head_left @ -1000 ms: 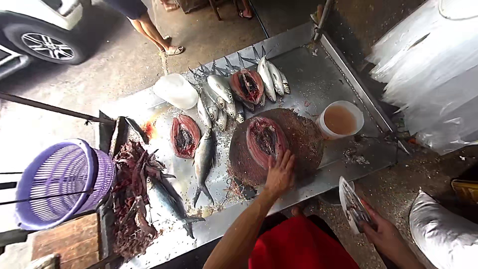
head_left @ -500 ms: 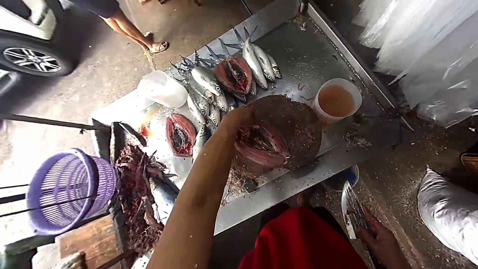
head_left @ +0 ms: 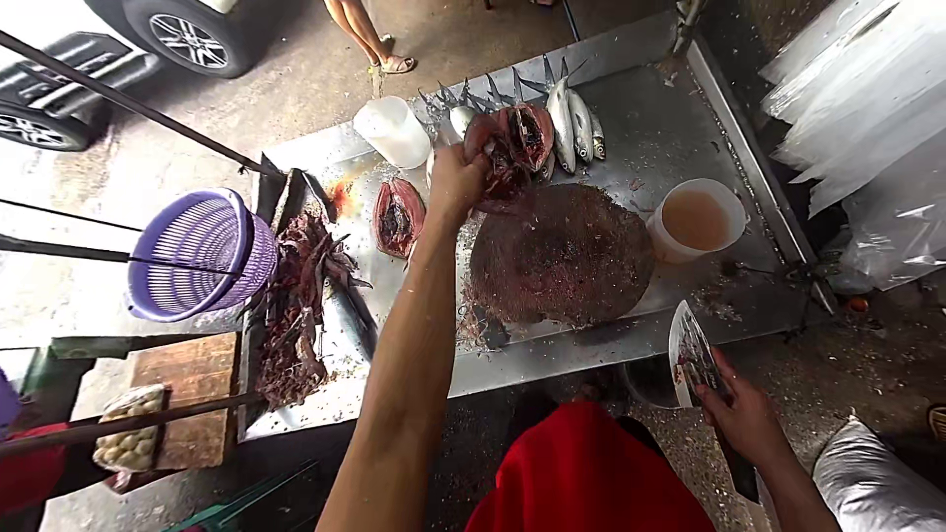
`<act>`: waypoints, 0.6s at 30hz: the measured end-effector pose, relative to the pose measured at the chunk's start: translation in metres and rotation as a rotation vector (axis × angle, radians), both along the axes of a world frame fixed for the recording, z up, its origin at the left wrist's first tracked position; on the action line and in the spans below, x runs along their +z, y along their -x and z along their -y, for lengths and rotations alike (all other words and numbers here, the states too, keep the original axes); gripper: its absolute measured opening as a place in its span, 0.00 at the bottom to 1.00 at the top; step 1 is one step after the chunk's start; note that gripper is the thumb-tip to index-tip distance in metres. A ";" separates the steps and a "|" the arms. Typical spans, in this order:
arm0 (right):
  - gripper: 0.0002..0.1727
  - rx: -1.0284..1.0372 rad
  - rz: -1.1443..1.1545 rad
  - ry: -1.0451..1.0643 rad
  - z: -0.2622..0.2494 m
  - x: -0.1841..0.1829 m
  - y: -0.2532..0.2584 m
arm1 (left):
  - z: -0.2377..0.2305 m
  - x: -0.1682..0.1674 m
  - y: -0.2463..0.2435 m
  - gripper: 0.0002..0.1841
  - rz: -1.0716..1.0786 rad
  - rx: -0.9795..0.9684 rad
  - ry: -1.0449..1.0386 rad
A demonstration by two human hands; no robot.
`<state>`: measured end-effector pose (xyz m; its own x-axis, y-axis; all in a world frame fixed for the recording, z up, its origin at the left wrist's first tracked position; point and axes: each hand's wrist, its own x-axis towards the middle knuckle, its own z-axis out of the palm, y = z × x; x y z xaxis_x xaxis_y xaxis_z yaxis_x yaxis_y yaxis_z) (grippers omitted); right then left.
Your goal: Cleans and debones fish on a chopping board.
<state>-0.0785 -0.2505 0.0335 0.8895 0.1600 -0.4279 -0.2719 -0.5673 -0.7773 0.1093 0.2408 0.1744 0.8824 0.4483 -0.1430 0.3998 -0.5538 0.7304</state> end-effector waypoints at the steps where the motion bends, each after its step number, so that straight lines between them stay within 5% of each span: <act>1: 0.41 0.004 -0.015 -0.014 -0.002 -0.004 0.003 | 0.012 -0.021 0.005 0.13 0.054 0.123 0.132; 5: 0.42 0.007 -0.087 -0.046 -0.011 -0.017 0.025 | 0.085 -0.127 0.030 0.15 0.174 0.544 0.732; 8: 0.42 -0.015 -0.167 -0.027 -0.013 -0.014 0.043 | 0.124 -0.189 0.058 0.17 -0.009 0.718 0.832; 13: 0.42 -0.011 -0.166 -0.039 -0.030 0.002 0.041 | 0.143 -0.199 0.097 0.12 -0.067 0.658 0.869; 18: 0.40 0.129 -0.123 -0.012 -0.084 0.015 -0.017 | 0.144 -0.190 0.122 0.16 -0.220 0.482 1.013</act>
<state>-0.0614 -0.1661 0.0481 0.8022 0.2750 -0.5299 -0.2910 -0.5949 -0.7493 -0.0126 0.0967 -0.0151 0.5613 0.3240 -0.7616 0.5854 0.4951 0.6420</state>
